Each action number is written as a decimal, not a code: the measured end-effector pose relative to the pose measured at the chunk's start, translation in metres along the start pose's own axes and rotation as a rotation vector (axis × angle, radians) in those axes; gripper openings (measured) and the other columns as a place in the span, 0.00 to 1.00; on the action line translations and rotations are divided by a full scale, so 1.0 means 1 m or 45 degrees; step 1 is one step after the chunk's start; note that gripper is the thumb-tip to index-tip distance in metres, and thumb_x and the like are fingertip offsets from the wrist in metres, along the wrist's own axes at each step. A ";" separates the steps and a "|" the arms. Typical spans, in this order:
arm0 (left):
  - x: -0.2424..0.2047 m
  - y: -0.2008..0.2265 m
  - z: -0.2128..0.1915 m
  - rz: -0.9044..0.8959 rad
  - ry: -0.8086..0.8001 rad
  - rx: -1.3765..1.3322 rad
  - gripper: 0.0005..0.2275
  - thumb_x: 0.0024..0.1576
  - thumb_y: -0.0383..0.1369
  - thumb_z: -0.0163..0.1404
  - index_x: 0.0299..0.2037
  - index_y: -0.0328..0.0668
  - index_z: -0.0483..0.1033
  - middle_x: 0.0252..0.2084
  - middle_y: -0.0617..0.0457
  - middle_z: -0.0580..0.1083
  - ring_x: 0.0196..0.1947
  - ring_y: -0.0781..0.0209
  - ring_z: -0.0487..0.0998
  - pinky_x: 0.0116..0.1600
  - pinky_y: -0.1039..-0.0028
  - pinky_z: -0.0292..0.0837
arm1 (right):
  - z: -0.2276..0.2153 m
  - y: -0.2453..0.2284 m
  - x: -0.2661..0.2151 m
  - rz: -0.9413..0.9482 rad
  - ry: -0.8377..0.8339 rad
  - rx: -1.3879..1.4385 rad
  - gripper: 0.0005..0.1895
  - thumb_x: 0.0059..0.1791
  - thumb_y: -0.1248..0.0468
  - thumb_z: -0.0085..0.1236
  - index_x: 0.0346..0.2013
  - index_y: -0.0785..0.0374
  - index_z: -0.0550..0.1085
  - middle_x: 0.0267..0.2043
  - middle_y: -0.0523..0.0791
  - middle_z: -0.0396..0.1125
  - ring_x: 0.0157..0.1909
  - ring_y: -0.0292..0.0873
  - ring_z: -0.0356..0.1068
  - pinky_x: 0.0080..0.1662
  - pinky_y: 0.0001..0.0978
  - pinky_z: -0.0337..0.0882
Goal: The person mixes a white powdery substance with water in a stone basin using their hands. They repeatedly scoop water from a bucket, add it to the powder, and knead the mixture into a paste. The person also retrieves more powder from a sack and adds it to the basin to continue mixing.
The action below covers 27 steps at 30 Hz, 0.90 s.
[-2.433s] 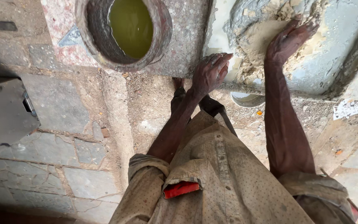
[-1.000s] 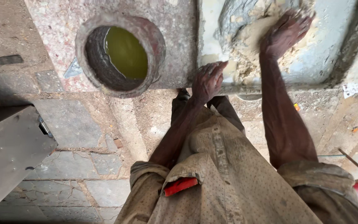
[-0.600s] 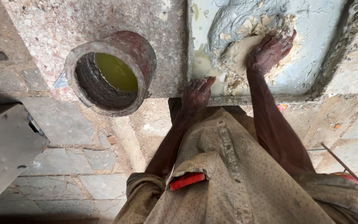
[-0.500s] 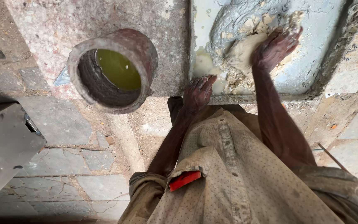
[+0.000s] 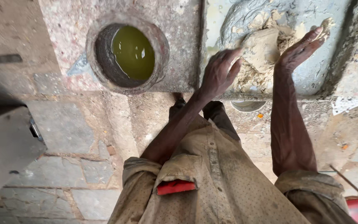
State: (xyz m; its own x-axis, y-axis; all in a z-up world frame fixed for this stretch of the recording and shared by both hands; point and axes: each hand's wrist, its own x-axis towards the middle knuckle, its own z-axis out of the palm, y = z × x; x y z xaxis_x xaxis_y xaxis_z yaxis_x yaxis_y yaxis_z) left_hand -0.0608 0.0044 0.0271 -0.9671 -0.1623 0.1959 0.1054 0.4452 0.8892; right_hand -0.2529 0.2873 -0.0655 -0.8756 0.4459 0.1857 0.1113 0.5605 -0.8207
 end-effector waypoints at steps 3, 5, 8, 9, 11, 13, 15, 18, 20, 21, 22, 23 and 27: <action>0.078 -0.002 0.059 0.222 -0.028 0.124 0.16 0.66 0.36 0.48 0.62 0.44 0.70 0.54 0.47 0.78 0.52 0.54 0.81 0.63 0.58 0.74 | -0.006 0.012 -0.005 0.019 0.027 -0.133 0.57 0.56 0.26 0.22 0.78 0.76 0.50 0.81 0.66 0.41 0.85 0.61 0.42 0.83 0.51 0.44; 0.124 -0.013 0.102 0.188 -0.384 0.315 0.14 0.68 0.36 0.46 0.62 0.42 0.70 0.50 0.47 0.78 0.48 0.55 0.79 0.60 0.59 0.76 | 0.002 0.018 -0.018 0.117 0.017 -0.166 0.57 0.58 0.27 0.22 0.77 0.79 0.47 0.81 0.67 0.40 0.85 0.62 0.42 0.84 0.50 0.44; 0.155 -0.036 0.151 0.537 -0.269 0.517 0.14 0.55 0.38 0.53 0.49 0.43 0.76 0.47 0.43 0.78 0.47 0.47 0.77 0.51 0.51 0.74 | 0.017 0.023 -0.033 0.313 -0.045 -0.257 0.57 0.57 0.27 0.20 0.76 0.79 0.44 0.81 0.66 0.39 0.83 0.62 0.40 0.81 0.50 0.45; 0.153 -0.041 0.160 0.451 -0.362 0.483 0.13 0.57 0.37 0.52 0.49 0.42 0.76 0.50 0.41 0.76 0.48 0.47 0.76 0.52 0.54 0.75 | 0.016 0.023 -0.040 0.391 -0.076 -0.297 0.56 0.56 0.27 0.19 0.76 0.78 0.44 0.81 0.65 0.38 0.83 0.62 0.40 0.80 0.50 0.44; 0.150 -0.051 0.161 0.291 -0.527 0.441 0.11 0.61 0.36 0.52 0.48 0.40 0.76 0.55 0.38 0.74 0.50 0.47 0.74 0.53 0.58 0.76 | 0.021 0.018 -0.042 0.301 -0.091 -0.162 0.56 0.57 0.28 0.19 0.77 0.77 0.40 0.80 0.64 0.37 0.83 0.62 0.39 0.79 0.51 0.44; 0.116 -0.049 0.146 0.507 -0.372 0.542 0.10 0.62 0.35 0.51 0.48 0.38 0.76 0.53 0.40 0.75 0.54 0.45 0.75 0.59 0.55 0.74 | 0.003 0.023 -0.071 0.302 -0.110 -0.237 0.55 0.57 0.28 0.18 0.77 0.75 0.40 0.81 0.63 0.36 0.83 0.62 0.38 0.79 0.51 0.43; 0.109 -0.041 0.123 0.504 -0.239 0.524 0.10 0.61 0.35 0.52 0.48 0.39 0.76 0.51 0.42 0.76 0.56 0.43 0.74 0.63 0.53 0.71 | 0.004 0.023 -0.073 0.285 -0.185 -0.433 0.52 0.58 0.30 0.18 0.77 0.73 0.42 0.81 0.62 0.35 0.83 0.61 0.37 0.79 0.51 0.41; 0.088 -0.014 0.092 0.195 -0.216 0.364 0.11 0.58 0.36 0.51 0.48 0.42 0.76 0.50 0.43 0.76 0.54 0.44 0.73 0.61 0.52 0.70 | 0.006 0.022 -0.076 0.418 -0.177 -0.191 0.57 0.57 0.28 0.32 0.77 0.77 0.39 0.81 0.63 0.35 0.83 0.60 0.36 0.79 0.50 0.41; 0.086 0.000 0.086 0.037 -0.271 0.338 0.12 0.58 0.35 0.50 0.48 0.38 0.75 0.49 0.41 0.76 0.48 0.48 0.75 0.57 0.54 0.71 | 0.005 0.021 -0.077 0.314 -0.175 -0.182 0.52 0.58 0.30 0.20 0.78 0.72 0.45 0.82 0.62 0.37 0.84 0.60 0.36 0.80 0.51 0.40; 0.085 0.007 0.087 -0.043 -0.293 0.343 0.11 0.61 0.36 0.49 0.47 0.38 0.74 0.47 0.42 0.76 0.47 0.49 0.75 0.57 0.55 0.71 | 0.005 0.017 -0.079 0.264 -0.170 -0.176 0.51 0.58 0.32 0.14 0.79 0.70 0.48 0.82 0.61 0.37 0.84 0.60 0.36 0.81 0.52 0.40; 0.085 0.014 0.093 -0.132 -0.308 0.343 0.11 0.63 0.37 0.48 0.47 0.38 0.73 0.45 0.44 0.75 0.46 0.50 0.75 0.58 0.56 0.71 | 0.002 0.012 -0.079 0.249 -0.226 -0.334 0.49 0.59 0.32 0.17 0.79 0.71 0.48 0.82 0.62 0.37 0.84 0.61 0.36 0.81 0.52 0.40; 0.083 0.021 0.098 -0.220 -0.322 0.344 0.11 0.65 0.38 0.47 0.47 0.38 0.72 0.43 0.45 0.75 0.45 0.50 0.76 0.58 0.57 0.71 | -0.001 0.006 -0.079 0.233 -0.281 -0.491 0.48 0.61 0.33 0.21 0.79 0.71 0.48 0.82 0.63 0.37 0.84 0.61 0.36 0.82 0.51 0.41; 0.086 0.022 0.110 -0.069 0.082 0.308 0.09 0.66 0.36 0.45 0.44 0.38 0.71 0.44 0.42 0.74 0.48 0.43 0.74 0.59 0.51 0.66 | 0.003 -0.027 -0.081 0.271 -0.730 -1.231 0.46 0.58 0.32 0.28 0.75 0.66 0.51 0.79 0.61 0.37 0.82 0.59 0.34 0.79 0.50 0.37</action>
State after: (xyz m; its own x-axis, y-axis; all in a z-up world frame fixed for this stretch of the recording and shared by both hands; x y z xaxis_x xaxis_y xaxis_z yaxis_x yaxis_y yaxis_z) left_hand -0.1668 0.0976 0.0178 -0.9523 -0.2438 0.1835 -0.0121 0.6309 0.7758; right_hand -0.1864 0.2344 -0.0598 -0.8534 0.3514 -0.3850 0.3809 0.9246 -0.0005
